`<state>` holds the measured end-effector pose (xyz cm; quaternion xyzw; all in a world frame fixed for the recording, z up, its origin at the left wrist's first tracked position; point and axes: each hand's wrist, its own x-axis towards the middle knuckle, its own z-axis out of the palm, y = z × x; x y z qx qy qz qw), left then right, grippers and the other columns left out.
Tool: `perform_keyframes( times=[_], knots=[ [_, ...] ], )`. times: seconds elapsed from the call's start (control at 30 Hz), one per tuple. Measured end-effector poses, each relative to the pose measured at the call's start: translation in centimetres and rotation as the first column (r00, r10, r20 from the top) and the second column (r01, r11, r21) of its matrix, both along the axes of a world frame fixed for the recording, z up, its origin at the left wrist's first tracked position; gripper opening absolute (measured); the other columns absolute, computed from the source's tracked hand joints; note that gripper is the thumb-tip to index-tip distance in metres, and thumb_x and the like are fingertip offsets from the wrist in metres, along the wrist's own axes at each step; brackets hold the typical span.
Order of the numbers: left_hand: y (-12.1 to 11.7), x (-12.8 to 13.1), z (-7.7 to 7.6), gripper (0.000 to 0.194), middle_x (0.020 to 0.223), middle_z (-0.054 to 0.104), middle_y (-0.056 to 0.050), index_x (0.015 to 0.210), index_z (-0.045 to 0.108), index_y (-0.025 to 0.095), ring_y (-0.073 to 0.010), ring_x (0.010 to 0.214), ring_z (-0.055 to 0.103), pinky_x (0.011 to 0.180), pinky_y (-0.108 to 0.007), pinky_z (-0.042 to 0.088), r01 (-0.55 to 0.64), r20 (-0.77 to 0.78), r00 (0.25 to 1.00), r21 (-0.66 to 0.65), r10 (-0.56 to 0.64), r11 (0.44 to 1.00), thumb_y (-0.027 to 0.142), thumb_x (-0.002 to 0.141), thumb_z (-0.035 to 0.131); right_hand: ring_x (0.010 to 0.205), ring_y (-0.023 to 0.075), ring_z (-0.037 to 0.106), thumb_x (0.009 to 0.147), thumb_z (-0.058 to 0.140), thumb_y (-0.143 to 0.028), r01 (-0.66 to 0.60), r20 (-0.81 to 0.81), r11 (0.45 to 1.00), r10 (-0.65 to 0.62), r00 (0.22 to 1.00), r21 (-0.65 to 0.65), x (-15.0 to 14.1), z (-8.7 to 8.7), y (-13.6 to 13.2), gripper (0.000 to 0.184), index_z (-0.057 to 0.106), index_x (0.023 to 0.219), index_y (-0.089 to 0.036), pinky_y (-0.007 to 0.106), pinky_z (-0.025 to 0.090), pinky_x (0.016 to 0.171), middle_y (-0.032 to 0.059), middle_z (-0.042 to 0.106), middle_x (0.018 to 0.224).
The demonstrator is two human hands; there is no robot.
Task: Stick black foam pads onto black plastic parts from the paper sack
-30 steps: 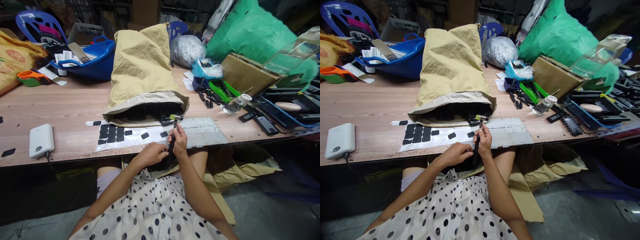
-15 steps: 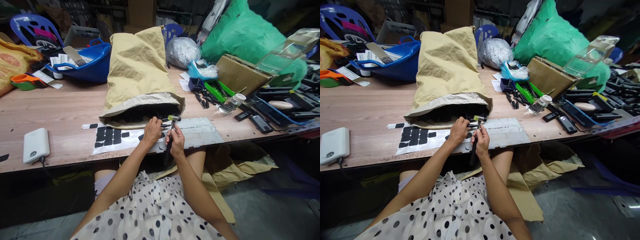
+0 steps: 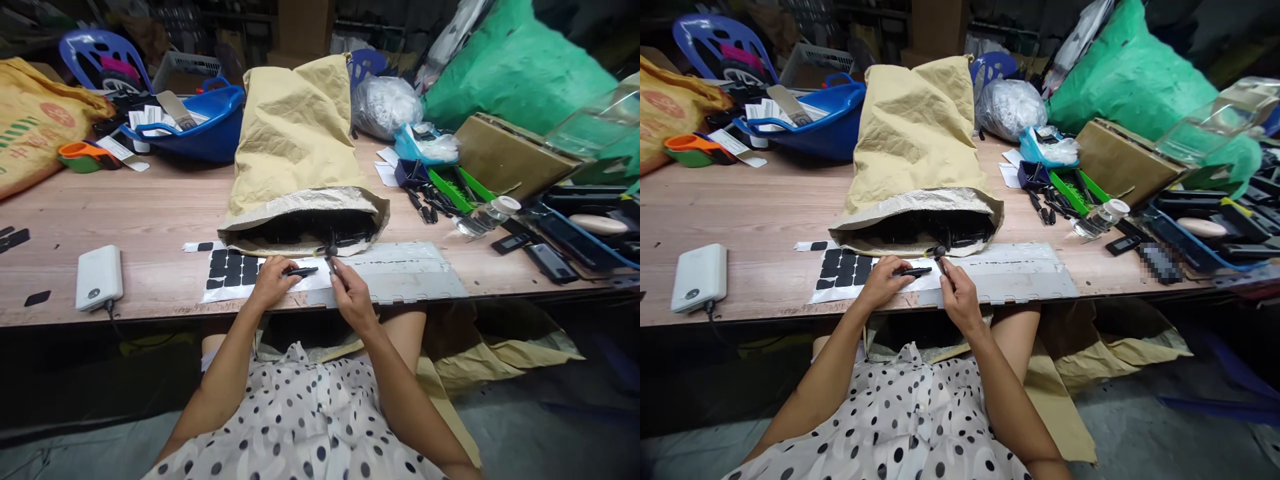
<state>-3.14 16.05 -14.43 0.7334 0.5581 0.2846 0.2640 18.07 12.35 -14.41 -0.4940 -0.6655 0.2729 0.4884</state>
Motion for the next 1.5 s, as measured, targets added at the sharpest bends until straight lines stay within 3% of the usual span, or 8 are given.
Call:
perform_keyframes(
  times=[0.1, 0.47, 0.7, 0.93, 1.2, 1.27, 1.37, 1.5],
  knots=[
    [0.0, 0.3, 0.1, 0.015, 0.091, 0.068, -0.001, 0.093, 0.074, 0.025, -0.0224, 0.094, 0.057, 0.087, -0.036, 0.047, -0.015, 0.012, 1.000, -0.008, 0.015, 1.000, 0.022, 0.078, 0.072, 0.097, 0.0190, 0.065, 0.099, 0.045, -0.027, -0.073, 0.169, 0.992, 0.055, 0.984, 0.102, -0.8, 0.5, -0.9, 0.042, 0.062, 0.137, -0.024, 0.033, 0.056, 0.089, 0.0081, 0.069, 0.108],
    [0.0, 0.6, 0.1, 0.009, 0.082, 0.064, -0.001, 0.086, 0.073, 0.024, -0.0210, 0.087, 0.055, 0.080, -0.033, 0.046, -0.044, 0.003, 0.999, -0.013, 0.044, 0.999, 0.021, 0.078, 0.073, 0.073, 0.0164, 0.058, 0.100, 0.040, -0.020, -0.063, 0.447, 0.993, 0.011, 0.894, 0.101, -2.4, 0.4, -2.5, 0.047, 0.060, 0.142, -0.028, 0.024, 0.051, 0.065, 0.0053, 0.059, 0.089],
    [-0.1, 0.8, 0.1, 0.013, 0.088, 0.067, -0.001, 0.090, 0.074, 0.024, -0.0211, 0.091, 0.056, 0.084, -0.035, 0.046, -0.062, -0.002, 0.998, -0.026, 0.062, 0.998, 0.019, 0.077, 0.073, 0.076, 0.0174, 0.057, 0.100, 0.040, -0.024, 0.019, 0.340, 0.996, -0.048, 0.939, 0.090, -2.0, 0.6, -2.2, 0.047, 0.061, 0.142, -0.030, 0.025, 0.052, 0.071, 0.0058, 0.058, 0.089],
    [-0.1, 0.8, 0.2, 0.013, 0.089, 0.068, -0.001, 0.089, 0.074, 0.024, -0.0212, 0.090, 0.056, 0.083, -0.035, 0.047, -0.076, -0.012, 0.997, -0.028, 0.076, 0.997, 0.020, 0.077, 0.072, 0.072, 0.0168, 0.054, 0.099, 0.041, -0.023, 0.027, 0.366, 0.999, -0.041, 0.930, 0.042, -1.5, 0.4, -2.2, 0.047, 0.063, 0.139, -0.030, 0.025, 0.051, 0.069, 0.0049, 0.057, 0.086],
    [-0.6, 1.0, 0.7, 0.017, 0.096, 0.069, -0.002, 0.093, 0.072, 0.023, -0.0238, 0.096, 0.058, 0.088, -0.038, 0.047, -0.087, -0.042, 0.995, 0.009, 0.088, 0.996, 0.023, 0.076, 0.073, 0.089, 0.0201, 0.062, 0.093, 0.053, -0.031, 0.100, 0.097, 0.995, -0.099, 0.990, 0.001, 0.5, 0.5, 0.5, 0.041, 0.067, 0.132, -0.027, 0.033, 0.055, 0.082, 0.0069, 0.067, 0.099],
    [-0.7, 0.9, 0.6, 0.019, 0.096, 0.068, -0.003, 0.097, 0.072, 0.024, -0.0244, 0.097, 0.057, 0.088, -0.038, 0.047, -0.075, -0.053, 0.996, 0.021, 0.076, 0.997, 0.025, 0.078, 0.072, 0.074, 0.0155, 0.060, 0.089, 0.059, -0.037, 0.084, -0.073, 0.989, -0.093, 0.993, -0.119, 1.2, 0.1, 1.3, 0.041, 0.069, 0.127, -0.024, 0.029, 0.054, 0.068, 0.0033, 0.066, 0.089],
    [-0.6, 0.7, 0.4, 0.017, 0.094, 0.067, -0.003, 0.098, 0.073, 0.025, -0.0240, 0.095, 0.057, 0.087, -0.038, 0.047, -0.033, -0.065, 0.997, 0.024, 0.035, 0.999, 0.026, 0.083, 0.068, 0.049, 0.0073, 0.044, 0.083, 0.066, -0.045, 0.029, -0.334, 0.947, -0.141, 0.932, -0.321, 2.0, -0.4, 2.1, 0.051, 0.066, 0.127, -0.020, 0.021, 0.040, 0.044, -0.0051, 0.055, 0.069],
    [-0.5, 0.5, 0.1, 0.015, 0.094, 0.065, -0.004, 0.098, 0.072, 0.024, -0.0240, 0.095, 0.056, 0.090, -0.039, 0.047, -0.001, -0.083, 0.997, 0.042, 0.004, 0.999, 0.027, 0.086, 0.064, 0.045, 0.0054, 0.042, 0.078, 0.068, -0.042, -0.017, -0.521, 0.916, -0.212, 0.827, -0.401, 2.7, 0.0, 2.7, 0.058, 0.062, 0.131, -0.021, 0.017, 0.032, 0.038, -0.0079, 0.052, 0.066]
  ],
)
